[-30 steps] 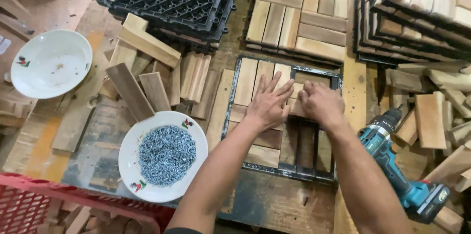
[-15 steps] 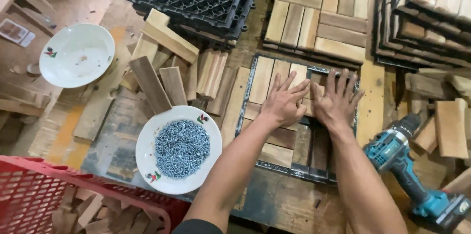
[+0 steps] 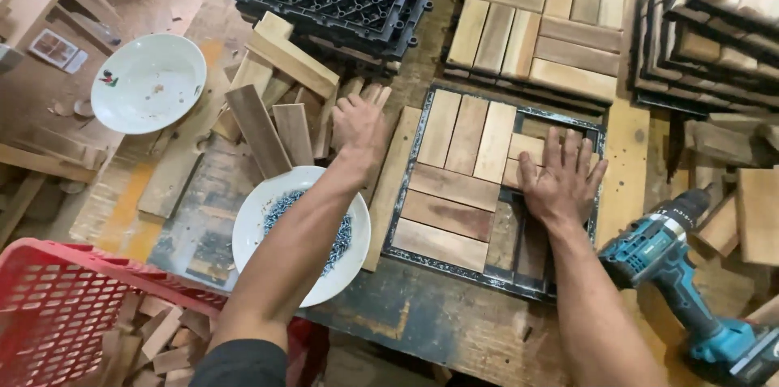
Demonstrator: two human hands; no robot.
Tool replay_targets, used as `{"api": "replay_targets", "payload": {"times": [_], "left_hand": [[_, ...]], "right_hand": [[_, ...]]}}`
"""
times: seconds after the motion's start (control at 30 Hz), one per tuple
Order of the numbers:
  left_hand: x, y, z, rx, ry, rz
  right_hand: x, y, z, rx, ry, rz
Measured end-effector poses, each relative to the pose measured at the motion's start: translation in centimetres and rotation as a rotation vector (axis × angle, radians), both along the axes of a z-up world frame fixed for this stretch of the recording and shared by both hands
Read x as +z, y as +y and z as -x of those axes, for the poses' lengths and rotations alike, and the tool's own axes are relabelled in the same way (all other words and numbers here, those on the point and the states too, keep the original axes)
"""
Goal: Assembling modular wooden floor tiles by fastening wood slats to a plastic grid base using a power drill and manually placing additional slats.
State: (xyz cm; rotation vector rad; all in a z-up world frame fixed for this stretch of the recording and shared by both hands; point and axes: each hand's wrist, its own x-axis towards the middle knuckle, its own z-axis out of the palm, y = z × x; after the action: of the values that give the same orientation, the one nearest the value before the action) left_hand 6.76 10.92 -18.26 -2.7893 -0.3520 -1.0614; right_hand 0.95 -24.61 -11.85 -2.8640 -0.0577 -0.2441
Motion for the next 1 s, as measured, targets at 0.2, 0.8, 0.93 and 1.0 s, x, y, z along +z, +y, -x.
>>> {"api": "replay_targets", "payload": {"times": [0.2, 0.8, 0.93, 1.0], "left_hand": [[18.4, -4.4, 9.4, -0.180, 0.342, 1.109], [9.9, -20.0, 8.3, -0.371, 0.044, 1.670], [9.5, -20.6, 8.5, -0.387, -0.048, 1.679], [9.9, -20.4, 8.4, -0.358, -0.039, 1.659]], "right_hand": [[3.8, 0.2, -0.1, 0.015, 0.185, -0.160], [15.3, 0.9, -0.1, 0.072, 0.580, -0.307], [7.9, 0.1, -0.5, 0.241, 0.235, -0.059], [7.4, -0.1, -1.1, 0.263, 0.244, -0.026]]}}
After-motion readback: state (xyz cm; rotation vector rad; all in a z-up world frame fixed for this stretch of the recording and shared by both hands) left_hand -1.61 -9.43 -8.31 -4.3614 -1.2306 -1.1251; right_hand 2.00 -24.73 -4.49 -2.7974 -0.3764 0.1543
